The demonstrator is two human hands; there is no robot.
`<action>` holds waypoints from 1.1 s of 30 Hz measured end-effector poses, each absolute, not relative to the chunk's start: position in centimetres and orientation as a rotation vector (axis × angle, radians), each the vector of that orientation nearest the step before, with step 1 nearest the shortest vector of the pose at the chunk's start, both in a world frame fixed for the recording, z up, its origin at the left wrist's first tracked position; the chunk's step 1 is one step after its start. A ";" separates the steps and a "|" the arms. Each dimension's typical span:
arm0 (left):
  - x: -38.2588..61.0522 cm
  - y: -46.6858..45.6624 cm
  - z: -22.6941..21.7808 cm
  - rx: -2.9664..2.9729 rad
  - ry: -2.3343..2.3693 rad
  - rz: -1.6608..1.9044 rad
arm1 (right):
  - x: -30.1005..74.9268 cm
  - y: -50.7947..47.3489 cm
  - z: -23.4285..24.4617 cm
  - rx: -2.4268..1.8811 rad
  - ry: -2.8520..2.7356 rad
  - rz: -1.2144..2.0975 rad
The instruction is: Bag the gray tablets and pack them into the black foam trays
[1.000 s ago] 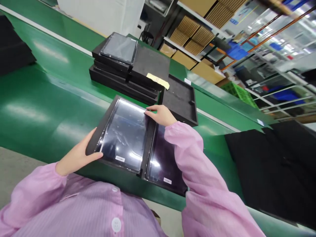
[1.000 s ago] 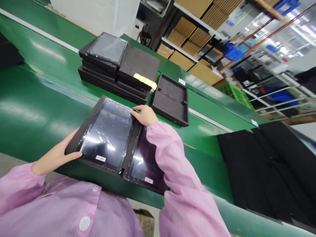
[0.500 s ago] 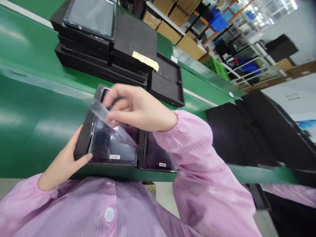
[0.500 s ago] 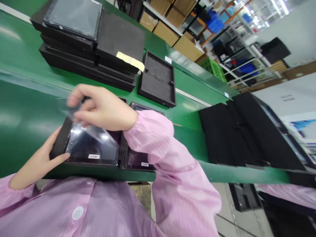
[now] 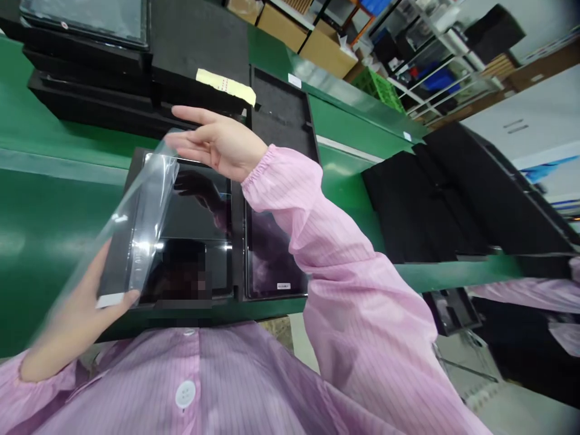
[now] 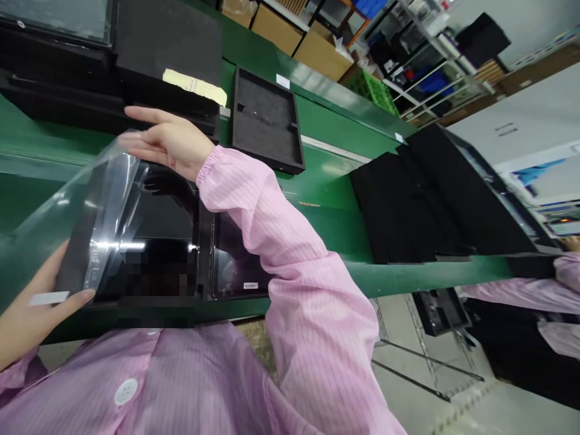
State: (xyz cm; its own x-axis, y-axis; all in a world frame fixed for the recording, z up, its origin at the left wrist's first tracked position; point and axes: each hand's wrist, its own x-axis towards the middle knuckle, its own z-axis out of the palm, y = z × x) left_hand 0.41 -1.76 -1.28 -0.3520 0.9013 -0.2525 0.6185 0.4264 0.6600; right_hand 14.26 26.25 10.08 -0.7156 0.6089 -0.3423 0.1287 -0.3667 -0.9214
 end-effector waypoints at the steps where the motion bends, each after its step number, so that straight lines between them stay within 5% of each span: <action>1: 0.5 -1.6 -1.0 1.231 2.065 0.632 | 15.0 26.4 9.7 -0.992 -1.535 2.138; 9: 1.1 -1.6 -0.3 1.136 2.145 0.613 | 21.0 28.4 8.8 -1.160 -1.703 1.818; 16: 5.0 0.4 1.6 1.960 2.315 0.649 | 31.1 31.6 7.0 -1.336 -1.890 1.124; 22: 11.4 4.4 2.2 2.435 1.904 0.619 | 37.0 31.2 4.5 -1.433 -2.290 0.676; 33: 15.4 5.9 0.5 2.377 1.787 0.581 | 36.8 27.5 5.4 -1.294 -2.345 0.491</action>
State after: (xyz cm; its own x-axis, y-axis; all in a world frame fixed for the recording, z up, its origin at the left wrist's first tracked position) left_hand 15.41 5.85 0.48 0.2329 0.9439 0.2343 0.9012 -0.3000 0.3129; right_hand 36.80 27.48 5.37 -0.4812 0.8566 0.1860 0.7099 0.5053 -0.4907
